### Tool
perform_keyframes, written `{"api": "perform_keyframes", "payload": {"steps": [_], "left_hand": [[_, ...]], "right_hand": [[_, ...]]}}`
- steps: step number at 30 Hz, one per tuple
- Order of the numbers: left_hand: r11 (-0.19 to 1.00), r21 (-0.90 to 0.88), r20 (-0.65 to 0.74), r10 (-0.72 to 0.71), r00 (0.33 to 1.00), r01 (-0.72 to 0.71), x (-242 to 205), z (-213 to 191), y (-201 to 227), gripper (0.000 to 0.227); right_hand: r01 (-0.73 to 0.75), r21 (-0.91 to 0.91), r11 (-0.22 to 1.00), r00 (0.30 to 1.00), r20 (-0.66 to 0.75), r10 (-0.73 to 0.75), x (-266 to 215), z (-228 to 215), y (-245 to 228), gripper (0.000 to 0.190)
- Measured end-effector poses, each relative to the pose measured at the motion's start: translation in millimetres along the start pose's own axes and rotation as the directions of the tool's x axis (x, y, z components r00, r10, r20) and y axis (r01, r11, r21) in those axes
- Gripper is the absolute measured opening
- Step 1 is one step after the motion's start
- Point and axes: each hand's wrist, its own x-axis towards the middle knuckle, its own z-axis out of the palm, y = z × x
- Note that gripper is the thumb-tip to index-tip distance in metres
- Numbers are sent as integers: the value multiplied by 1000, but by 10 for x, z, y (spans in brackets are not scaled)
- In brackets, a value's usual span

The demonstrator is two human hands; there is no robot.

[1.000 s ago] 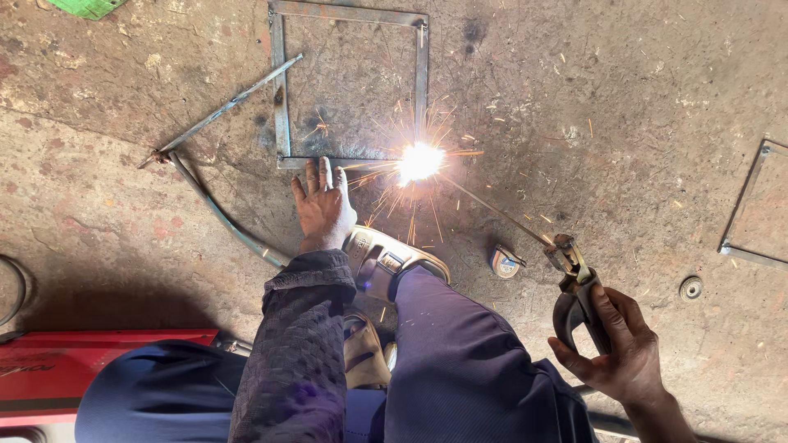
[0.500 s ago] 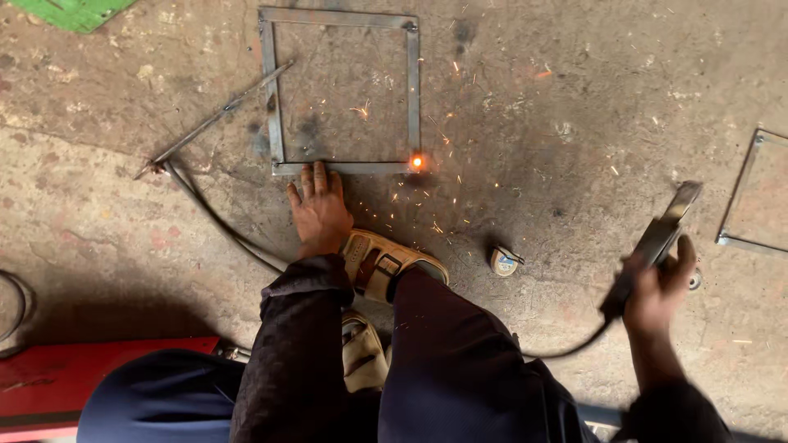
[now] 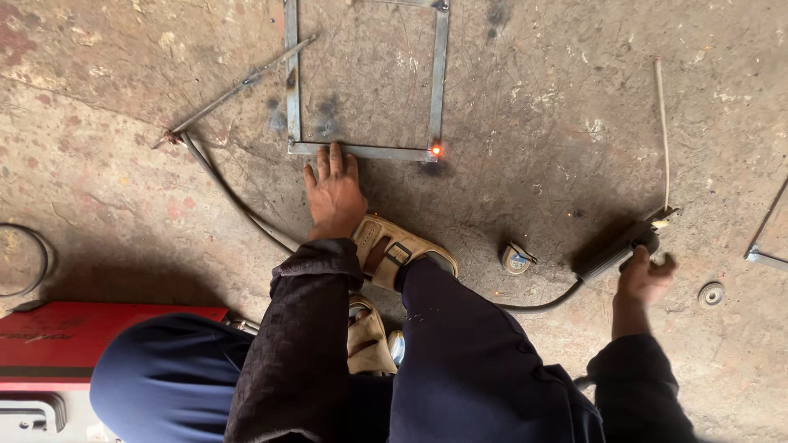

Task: The person measures metal bars with a tape measure and welds them together to form a square frame on a workshop floor using a welding electrode.

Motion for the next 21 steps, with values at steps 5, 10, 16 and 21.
{"api": "perform_keyframes", "payload": {"steps": [5,10,16,21], "left_hand": [[996,-62,47,-57,997,60,-2,-5,74,62],[977,-203,-261,-114,959,61,92,0,19,59],[937,-307,-233,-245,941,168,640,-320,-321,58],[941,-271,-299,-283,911,203,1002,-727,-786,50]], "right_hand": [[865,-15,502,502,64,-863,-488,60,-149,23],[838,119,533,495,246,-833,-971,553,-891,21],[799,431,420,319,289,-903,-832,1868,-2474,16],[745,80,662,537,518,-666,-814,2673,-3653,36]]}}
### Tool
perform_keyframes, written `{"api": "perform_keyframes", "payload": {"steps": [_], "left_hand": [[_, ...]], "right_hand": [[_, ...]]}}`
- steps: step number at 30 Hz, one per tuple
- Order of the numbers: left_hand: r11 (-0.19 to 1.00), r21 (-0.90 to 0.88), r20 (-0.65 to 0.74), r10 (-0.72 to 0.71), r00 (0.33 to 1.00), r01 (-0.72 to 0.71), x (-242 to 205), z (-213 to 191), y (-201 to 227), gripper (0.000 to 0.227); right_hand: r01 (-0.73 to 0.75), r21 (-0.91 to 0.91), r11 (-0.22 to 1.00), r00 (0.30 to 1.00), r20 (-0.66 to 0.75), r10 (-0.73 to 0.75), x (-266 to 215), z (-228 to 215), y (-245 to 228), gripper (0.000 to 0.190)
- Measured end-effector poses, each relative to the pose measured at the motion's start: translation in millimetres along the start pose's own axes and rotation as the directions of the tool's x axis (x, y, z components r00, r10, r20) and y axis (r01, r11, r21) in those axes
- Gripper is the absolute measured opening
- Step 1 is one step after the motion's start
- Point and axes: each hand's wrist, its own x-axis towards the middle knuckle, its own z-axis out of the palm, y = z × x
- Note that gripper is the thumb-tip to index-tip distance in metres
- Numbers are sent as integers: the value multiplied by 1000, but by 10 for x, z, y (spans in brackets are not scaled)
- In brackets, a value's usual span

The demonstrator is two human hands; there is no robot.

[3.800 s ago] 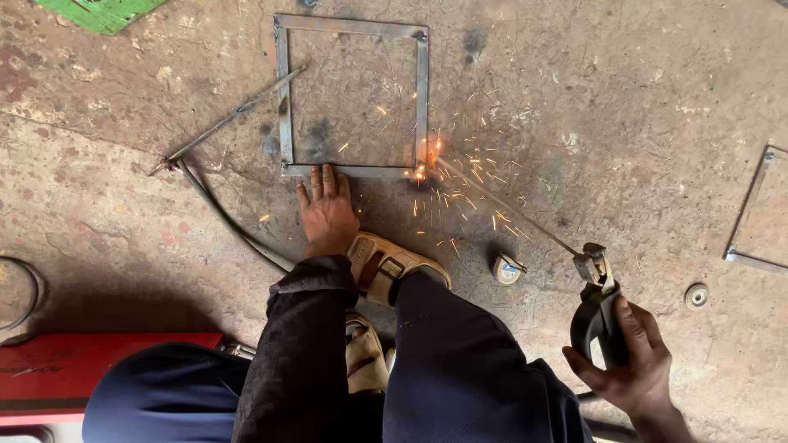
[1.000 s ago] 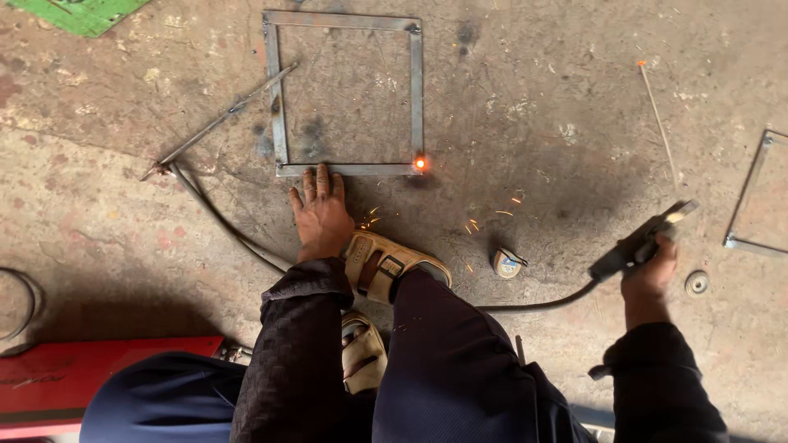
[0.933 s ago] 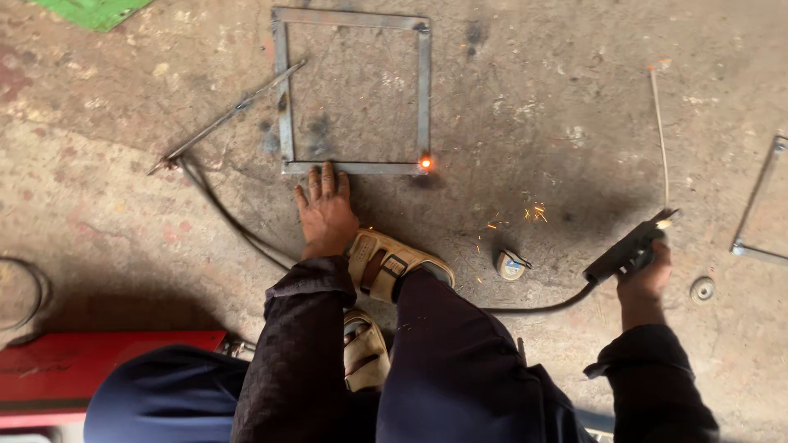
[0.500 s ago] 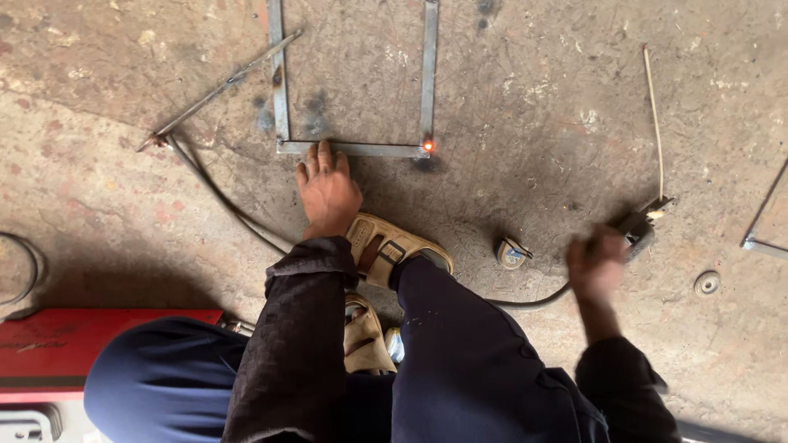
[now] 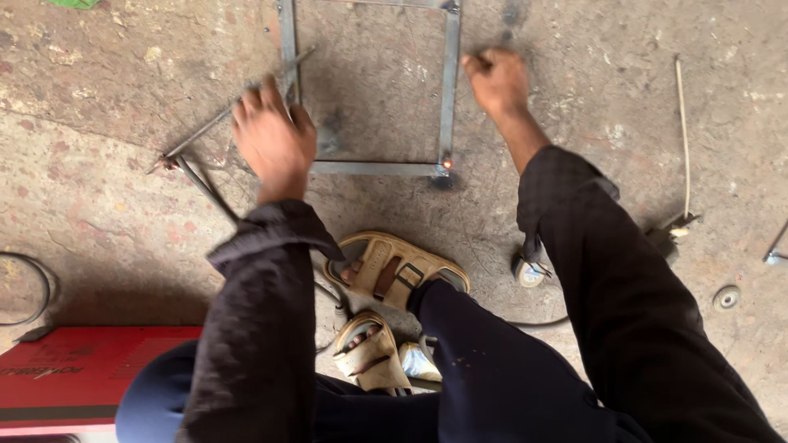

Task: The person measures metal bars with a tape measure and welds them together to form a square frame on a workshop floor using a welding electrode.

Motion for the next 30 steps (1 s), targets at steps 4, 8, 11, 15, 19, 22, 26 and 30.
{"api": "perform_keyframes", "payload": {"steps": [4,8,11,15,19,22,26,30], "left_hand": [[991,114,20,-75,997,73,653,-136,-14,43],[939,-4,440,-307,844,343,1059,-164,173,40],[974,-9,302,-215,929,228,1159,-97,293,38],[911,-183,325,-300,897,371,1230,96,228,33],[873,-362,264,-240,934,327,1273,385,-36,28],[878,-382,224,-214,951,288,1340,565,-158,36],[832,-421,284,-257,924,361,1353,661,-177,42],[865,-399,254,-214,943,304,1324,666,-208,41]], "right_hand": [[-48,118,992,998,-22,51,212,37,-359,21],[-210,173,962,976,87,197,255,87,-448,12],[-144,167,975,990,21,143,285,78,-438,5],[-87,232,969,993,-61,103,338,114,-295,5],[-109,410,906,994,27,108,366,183,-192,7],[-152,465,872,988,77,131,414,171,-174,4],[-320,431,844,943,230,241,446,166,-135,7],[-226,463,857,971,177,161,389,182,-141,4]]}}
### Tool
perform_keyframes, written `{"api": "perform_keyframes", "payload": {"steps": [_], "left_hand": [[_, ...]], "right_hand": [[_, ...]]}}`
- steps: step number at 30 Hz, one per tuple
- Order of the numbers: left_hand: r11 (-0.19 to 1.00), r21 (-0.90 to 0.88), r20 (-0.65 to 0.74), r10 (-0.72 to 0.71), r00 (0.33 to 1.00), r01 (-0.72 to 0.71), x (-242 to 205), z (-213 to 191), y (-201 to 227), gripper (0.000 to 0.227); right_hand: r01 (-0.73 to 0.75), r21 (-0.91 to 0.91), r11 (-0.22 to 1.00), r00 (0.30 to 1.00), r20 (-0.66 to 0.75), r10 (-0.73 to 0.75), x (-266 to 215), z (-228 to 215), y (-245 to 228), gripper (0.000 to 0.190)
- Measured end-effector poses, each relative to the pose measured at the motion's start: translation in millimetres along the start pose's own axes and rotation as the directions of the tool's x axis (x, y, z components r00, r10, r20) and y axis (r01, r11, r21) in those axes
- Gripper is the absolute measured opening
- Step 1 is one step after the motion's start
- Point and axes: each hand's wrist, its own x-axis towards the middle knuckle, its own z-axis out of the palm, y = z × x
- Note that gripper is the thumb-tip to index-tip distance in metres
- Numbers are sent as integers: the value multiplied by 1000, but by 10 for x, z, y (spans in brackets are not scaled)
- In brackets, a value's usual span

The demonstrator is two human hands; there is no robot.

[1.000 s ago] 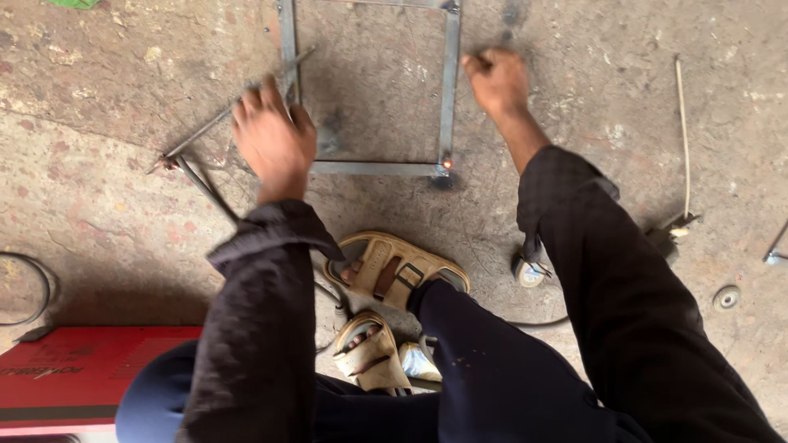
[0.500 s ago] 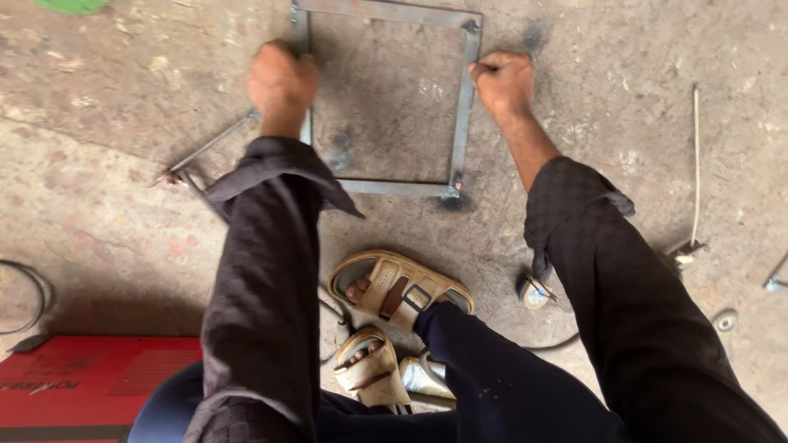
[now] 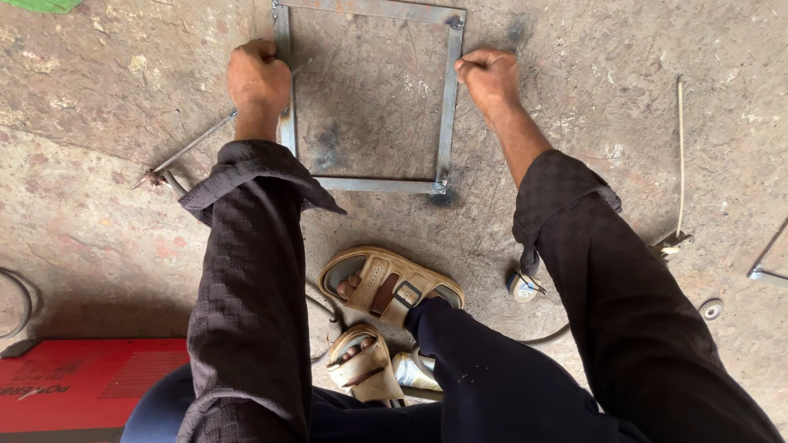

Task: The person measures metal bars with a tape measure and welds them together to form a square frame on a workshop floor using a welding electrode.

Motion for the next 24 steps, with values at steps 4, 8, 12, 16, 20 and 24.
{"api": "perform_keyframes", "payload": {"steps": [4,8,12,16,20,24], "left_hand": [[994,18,6,107,994,-107,24,-1,-65,43],[1000,-20,98,6,995,-4,42,1,-94,47],[998,-49,21,39,999,-38,-75,-8,19,43],[998,-31,-172,57,983,-63,-455,-43,148,42],[968,114,-295,248,923,-224,-789,-203,88,41],[923,109,-412,380,828,-369,-1160,-429,5,39]], "right_hand": [[2,-17,1000,999,-41,-3,-29,49,-57,5],[5,-219,976,994,-104,-28,-173,162,-154,16],[156,-351,923,969,-129,-213,-204,169,-144,20],[161,-382,910,965,-131,-226,-182,198,-104,15],[142,-378,915,975,-104,-195,-152,175,-58,17],[400,-73,914,914,-48,-404,-261,-124,78,18]]}}
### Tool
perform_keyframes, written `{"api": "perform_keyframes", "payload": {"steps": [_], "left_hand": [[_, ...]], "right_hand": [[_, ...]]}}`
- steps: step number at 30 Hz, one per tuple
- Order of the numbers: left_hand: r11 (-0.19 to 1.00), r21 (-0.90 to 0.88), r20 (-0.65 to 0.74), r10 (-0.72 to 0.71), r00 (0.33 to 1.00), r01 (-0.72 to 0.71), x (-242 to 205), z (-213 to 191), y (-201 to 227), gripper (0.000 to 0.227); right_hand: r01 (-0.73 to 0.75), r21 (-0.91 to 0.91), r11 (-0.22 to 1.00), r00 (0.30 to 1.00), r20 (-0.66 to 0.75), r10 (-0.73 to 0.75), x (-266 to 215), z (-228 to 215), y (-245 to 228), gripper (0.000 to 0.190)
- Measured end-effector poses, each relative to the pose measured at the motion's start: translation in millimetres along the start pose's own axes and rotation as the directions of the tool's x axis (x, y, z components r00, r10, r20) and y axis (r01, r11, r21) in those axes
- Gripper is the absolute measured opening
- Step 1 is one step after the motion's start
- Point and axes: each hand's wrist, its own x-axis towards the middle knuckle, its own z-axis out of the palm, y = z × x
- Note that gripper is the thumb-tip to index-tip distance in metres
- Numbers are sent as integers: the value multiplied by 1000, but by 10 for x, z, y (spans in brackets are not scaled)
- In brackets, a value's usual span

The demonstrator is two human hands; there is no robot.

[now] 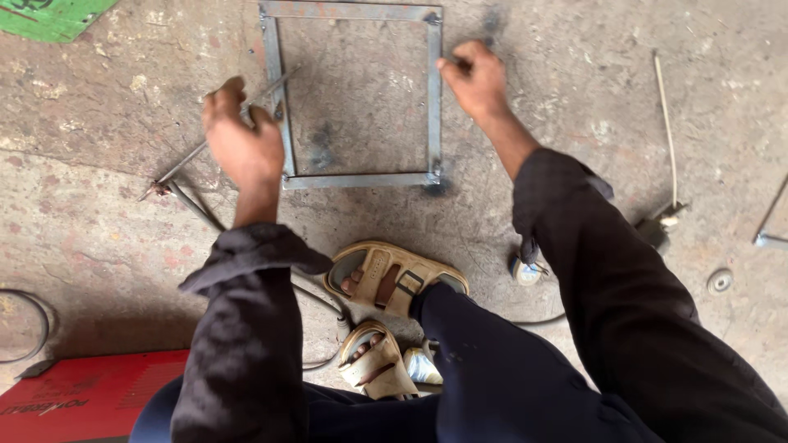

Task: The person measures metal bars with a tape measure and welds them together to form a square frame on a workshop floor using a welding electrode.

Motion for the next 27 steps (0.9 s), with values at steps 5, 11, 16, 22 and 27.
{"api": "perform_keyframes", "payload": {"steps": [5,11,16,22,27], "left_hand": [[992,-105,7,71,997,-70,-373,-427,123,36],[974,102,412,-225,883,201,-859,-397,339,39],[979,-201,587,157,794,-45,-1139,-109,432,36],[661,-648,741,431,515,379,-1326,408,799,34],[750,-432,842,137,522,501,-1250,546,1196,37]], "right_hand": [[26,-334,942,992,-108,-66,-1340,-762,288,28],[6,-773,634,980,131,151,-3438,-891,352,74],[-165,-645,746,947,108,302,-4048,-846,794,52],[346,-103,933,934,138,-331,-2742,-1136,-21,39],[565,-121,816,811,265,-522,-1477,-770,-1585,65]]}}
